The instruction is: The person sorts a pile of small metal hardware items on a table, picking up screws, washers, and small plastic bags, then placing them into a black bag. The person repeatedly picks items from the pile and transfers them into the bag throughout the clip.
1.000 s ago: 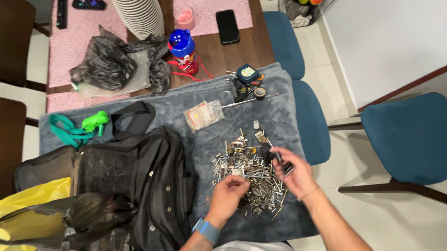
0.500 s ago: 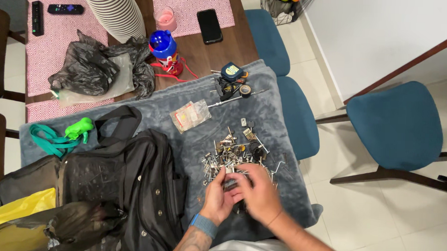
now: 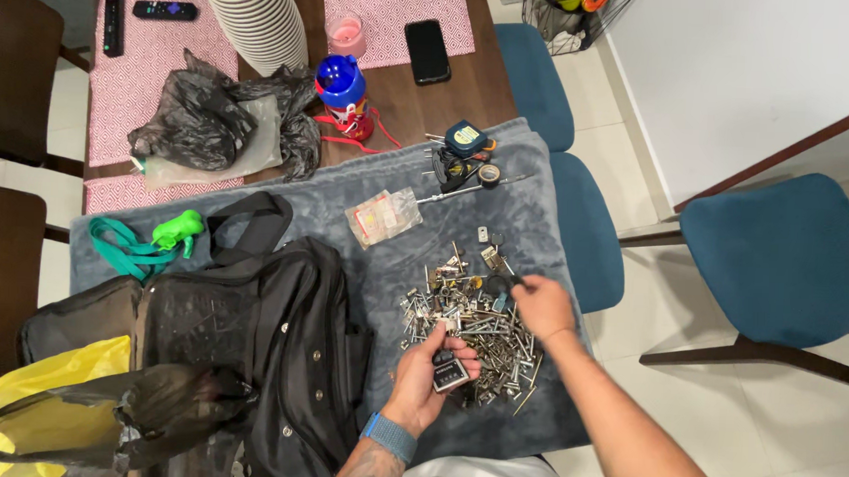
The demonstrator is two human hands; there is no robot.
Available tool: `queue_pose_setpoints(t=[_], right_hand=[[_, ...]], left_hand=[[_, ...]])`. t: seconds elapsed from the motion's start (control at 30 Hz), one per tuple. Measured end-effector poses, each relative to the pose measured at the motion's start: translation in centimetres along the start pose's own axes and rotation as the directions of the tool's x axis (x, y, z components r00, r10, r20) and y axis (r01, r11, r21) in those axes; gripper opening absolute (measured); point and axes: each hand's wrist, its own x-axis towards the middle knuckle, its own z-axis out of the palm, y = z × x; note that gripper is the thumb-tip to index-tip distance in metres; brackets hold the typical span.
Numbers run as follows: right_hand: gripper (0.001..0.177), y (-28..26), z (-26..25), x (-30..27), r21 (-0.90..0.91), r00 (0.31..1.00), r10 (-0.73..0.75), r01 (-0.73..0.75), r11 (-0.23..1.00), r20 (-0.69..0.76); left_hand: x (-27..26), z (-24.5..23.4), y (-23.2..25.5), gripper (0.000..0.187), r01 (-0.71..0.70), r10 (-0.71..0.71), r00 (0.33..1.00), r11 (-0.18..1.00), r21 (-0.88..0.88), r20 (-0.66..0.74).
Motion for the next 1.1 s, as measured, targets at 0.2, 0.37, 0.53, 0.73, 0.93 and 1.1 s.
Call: queue_pose_setpoints(t=[0.2,0.37,0.53,0.73,0.93,1.1], right_hand=[[0.019,2.5,-0.8,2.4,0.761,0.922,0.204,-0.387,0.521,0.329],[0.029,0.4,1.2,2.3,0.140,1.000,-0.008,0.006,0.990,0.014],[0.036,-1.2,1.8,1.1,-0.386,0.953,-0.303,0.268,0.883,-0.032],[0.031,-0.6,1.2,-0.4,0.311,0.984,-0.171,0.150,0.939,0.043],[0.021,-0.9,-1.2,-4.5,0.791,0.820,0.127,-0.572,0.218,0.559],[0.018,-1.1,-1.0,-6.5,0.741,0.743,-0.040,-0.659,0.127,0.668]], left_hand=[[-0.4,0.1,0.8,0.039,0.047,-0.043,0.998,0.997,0.065,-0.055],[-0.5,0.6,1.1,0.037,0.046,-0.043,0.999,0.994,0.103,-0.032],[-0.4,0.7,1.4,0.034,0.014,-0.014,1.000,0.994,0.104,-0.005],[-0.3,-0.7,1.6,0.034,-0.012,0.013,1.000,0.997,0.075,-0.019],[-0.3,-1.2,2.4,0.039,0.085,-0.081,0.993,0.995,0.047,-0.090],[-2.4,-0.8,3.1,0.021,0.030,-0.030,0.999,0.999,0.026,-0.010]])
